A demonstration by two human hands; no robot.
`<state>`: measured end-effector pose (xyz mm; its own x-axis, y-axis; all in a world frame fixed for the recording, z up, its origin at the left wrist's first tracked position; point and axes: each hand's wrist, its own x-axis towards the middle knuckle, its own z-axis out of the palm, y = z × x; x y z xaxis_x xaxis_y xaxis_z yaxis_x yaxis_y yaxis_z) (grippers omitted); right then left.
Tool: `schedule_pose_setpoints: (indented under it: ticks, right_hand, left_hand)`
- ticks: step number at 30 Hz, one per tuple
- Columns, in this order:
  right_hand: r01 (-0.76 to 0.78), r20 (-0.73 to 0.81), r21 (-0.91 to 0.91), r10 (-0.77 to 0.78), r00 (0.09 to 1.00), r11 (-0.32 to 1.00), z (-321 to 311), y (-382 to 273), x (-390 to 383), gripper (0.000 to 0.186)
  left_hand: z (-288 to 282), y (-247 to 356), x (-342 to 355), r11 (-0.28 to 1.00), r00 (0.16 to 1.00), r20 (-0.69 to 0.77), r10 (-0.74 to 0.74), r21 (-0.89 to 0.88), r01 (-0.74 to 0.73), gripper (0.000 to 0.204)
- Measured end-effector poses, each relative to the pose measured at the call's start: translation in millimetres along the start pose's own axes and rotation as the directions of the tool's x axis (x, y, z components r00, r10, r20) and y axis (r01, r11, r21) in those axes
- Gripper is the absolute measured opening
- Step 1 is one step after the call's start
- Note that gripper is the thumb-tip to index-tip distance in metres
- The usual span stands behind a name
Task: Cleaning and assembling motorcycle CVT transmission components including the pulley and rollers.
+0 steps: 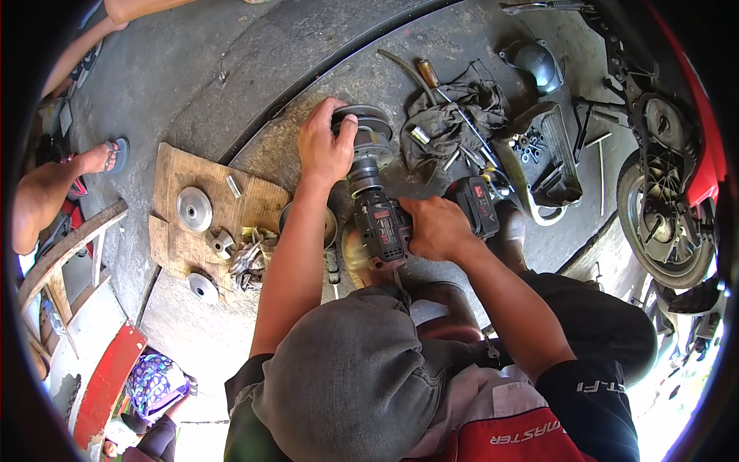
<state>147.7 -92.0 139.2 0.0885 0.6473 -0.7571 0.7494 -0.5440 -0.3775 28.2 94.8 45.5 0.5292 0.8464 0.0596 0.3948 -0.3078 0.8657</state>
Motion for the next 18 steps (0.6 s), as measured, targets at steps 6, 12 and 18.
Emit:
schedule_pose_setpoints:
  ticks: [6, 12, 18]
  right_hand:
    - [-0.005, 0.065, -0.031, 0.007, 0.998, 1.0, -9, -4, -1, 0.041]
    - [0.02, 0.033, 0.048, -0.022, 0.999, 0.999, -4, 0, 3, 0.036]
    - [0.0, 0.098, 0.002, 0.0, 0.995, 1.0, -14, -8, 3, 0.041]
  left_hand:
    - [0, 1, -4, 1.0, 1.0, 0.004, -0.007, -0.024, 0.007, 0.026]
    - [-1, 1, 0, 1.0, 1.0, -0.007, 0.007, -0.028, -0.008, 0.025]
    - [-4, -1, -2, 0.998, 0.999, -0.023, -0.042, -0.052, 0.041, 0.025]
